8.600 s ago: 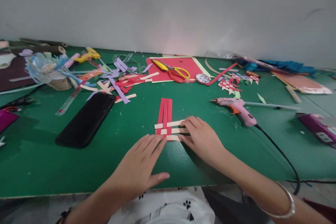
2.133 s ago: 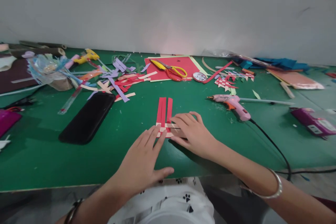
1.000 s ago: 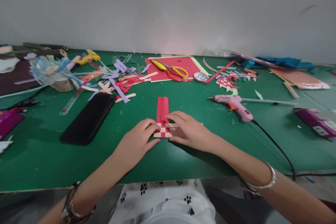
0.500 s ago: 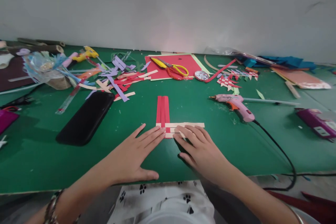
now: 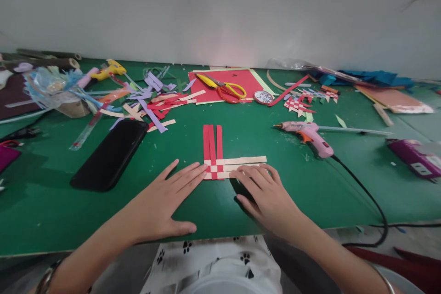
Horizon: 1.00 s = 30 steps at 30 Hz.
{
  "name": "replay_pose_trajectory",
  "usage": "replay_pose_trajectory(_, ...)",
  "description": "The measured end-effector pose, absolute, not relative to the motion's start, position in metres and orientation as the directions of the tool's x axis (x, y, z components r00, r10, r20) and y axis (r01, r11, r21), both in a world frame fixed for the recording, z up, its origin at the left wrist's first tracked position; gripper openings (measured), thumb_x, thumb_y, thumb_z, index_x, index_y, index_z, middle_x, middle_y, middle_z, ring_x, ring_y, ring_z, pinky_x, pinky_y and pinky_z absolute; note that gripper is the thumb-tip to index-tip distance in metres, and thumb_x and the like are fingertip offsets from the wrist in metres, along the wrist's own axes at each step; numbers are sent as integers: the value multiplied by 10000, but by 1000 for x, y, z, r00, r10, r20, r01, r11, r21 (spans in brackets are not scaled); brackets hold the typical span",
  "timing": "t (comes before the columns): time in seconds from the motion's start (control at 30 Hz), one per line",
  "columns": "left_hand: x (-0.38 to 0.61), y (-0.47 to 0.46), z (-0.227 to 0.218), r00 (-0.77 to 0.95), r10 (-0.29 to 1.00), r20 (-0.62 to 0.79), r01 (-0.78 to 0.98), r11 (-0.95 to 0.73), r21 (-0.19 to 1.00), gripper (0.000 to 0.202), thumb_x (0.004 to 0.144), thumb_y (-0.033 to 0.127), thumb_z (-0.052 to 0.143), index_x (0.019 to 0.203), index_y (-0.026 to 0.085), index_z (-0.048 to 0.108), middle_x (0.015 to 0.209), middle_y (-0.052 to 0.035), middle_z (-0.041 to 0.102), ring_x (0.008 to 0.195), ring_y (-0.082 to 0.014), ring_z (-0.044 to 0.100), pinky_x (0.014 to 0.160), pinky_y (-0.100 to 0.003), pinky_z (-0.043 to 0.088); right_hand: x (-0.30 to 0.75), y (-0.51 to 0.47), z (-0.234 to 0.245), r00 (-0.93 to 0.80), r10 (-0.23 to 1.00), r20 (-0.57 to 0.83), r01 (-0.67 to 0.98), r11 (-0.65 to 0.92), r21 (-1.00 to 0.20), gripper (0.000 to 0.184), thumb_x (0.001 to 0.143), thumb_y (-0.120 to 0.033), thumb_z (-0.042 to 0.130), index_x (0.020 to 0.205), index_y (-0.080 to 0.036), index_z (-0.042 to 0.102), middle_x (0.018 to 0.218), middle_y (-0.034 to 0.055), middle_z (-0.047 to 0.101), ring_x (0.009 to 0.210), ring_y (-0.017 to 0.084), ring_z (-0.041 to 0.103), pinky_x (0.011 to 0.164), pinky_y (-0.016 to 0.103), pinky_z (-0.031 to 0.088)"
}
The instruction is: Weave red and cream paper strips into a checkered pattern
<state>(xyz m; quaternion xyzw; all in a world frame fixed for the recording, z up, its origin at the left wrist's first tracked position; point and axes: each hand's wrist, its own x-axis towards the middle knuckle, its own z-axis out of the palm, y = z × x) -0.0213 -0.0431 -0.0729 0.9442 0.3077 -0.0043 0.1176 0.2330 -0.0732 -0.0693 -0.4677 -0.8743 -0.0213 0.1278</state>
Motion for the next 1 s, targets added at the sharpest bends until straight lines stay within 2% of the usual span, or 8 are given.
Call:
replay_pose_trajectory(0.2,-24,-41,-72,800,592,-98,596,-765,243,807,757,647,404,1391,199,183,1418,-75,272,1288,-261,265,1070,-469,44,224,-69,-70,-383,872,304,910,413,-38,229,829,-205,448,1034,-150,535,948,98,617,830,221,554,716,366,399)
replay_pose_trajectory(0.37,-21,-38,-68,811,579,-86,579,-771,264,810,708,590,519,1374,221,243,1405,-59,308,1268,-267,307,1075,-458,94,220,-65,-67,-325,915,237,940,340,-21,146,830,-179,461,936,-169,561,844,64,605,681,189,549,586,311,360)
replay_pose_trajectory(0.5,-20,-36,-66,814,575,-85,575,-775,263,785,703,582,525,1355,210,294,1391,-68,338,1250,-266,340,1073,-455,120,226,-58,-64,-359,909,211,926,375,-36,165,860,-159,422,796,-186,571,755,32,614,680,169,540,594,290,311)
replay_pose_trajectory(0.63,-20,-36,-66,811,576,-100,581,-777,243,773,712,589,505,1348,194,309,1394,-71,329,1252,-258,337,1076,-445,110,227,-53,-62,-449,848,283,892,441,93,223,851,-80,385,764,-173,568,739,32,612,715,180,529,707,323,283)
replay_pose_trajectory(0.73,-21,-36,-67,817,566,-109,575,-785,232,763,730,595,474,1348,179,309,1396,-75,325,1262,-258,318,1076,-446,101,224,-51,-62,-526,804,278,849,515,117,265,848,-41,343,757,-164,561,740,36,616,708,170,535,759,340,260)
replay_pose_trajectory(0.83,-22,-35,-66,823,558,-107,566,-787,245,766,729,587,481,1358,194,287,1401,-71,316,1266,-264,310,1073,-455,100,225,-50,-58,-547,814,194,829,559,-9,240,850,-61,348,800,-162,560,776,44,639,702,162,555,705,319,274)
replay_pose_trajectory(0.9,-22,-34,-65,824,556,-110,563,-784,261,776,716,565,511,1365,216,269,1402,-67,318,1260,-269,319,1071,-462,112,227,-48,-54,-539,835,112,811,550,-197,138,838,-148,435,903,-170,554,902,53,656,764,168,574,695,304,293)
replay_pose_trajectory(1.0,-23,-32,-64,827,550,-114,559,-782,276,776,693,529,558,1363,270,264,1404,-52,318,1252,-276,332,1064,-476,127,228,-45,-48,-511,860,-9,768,451,-455,215,791,-285,536,986,-195,530,1014,45,647,829,179,582,729,308,318)
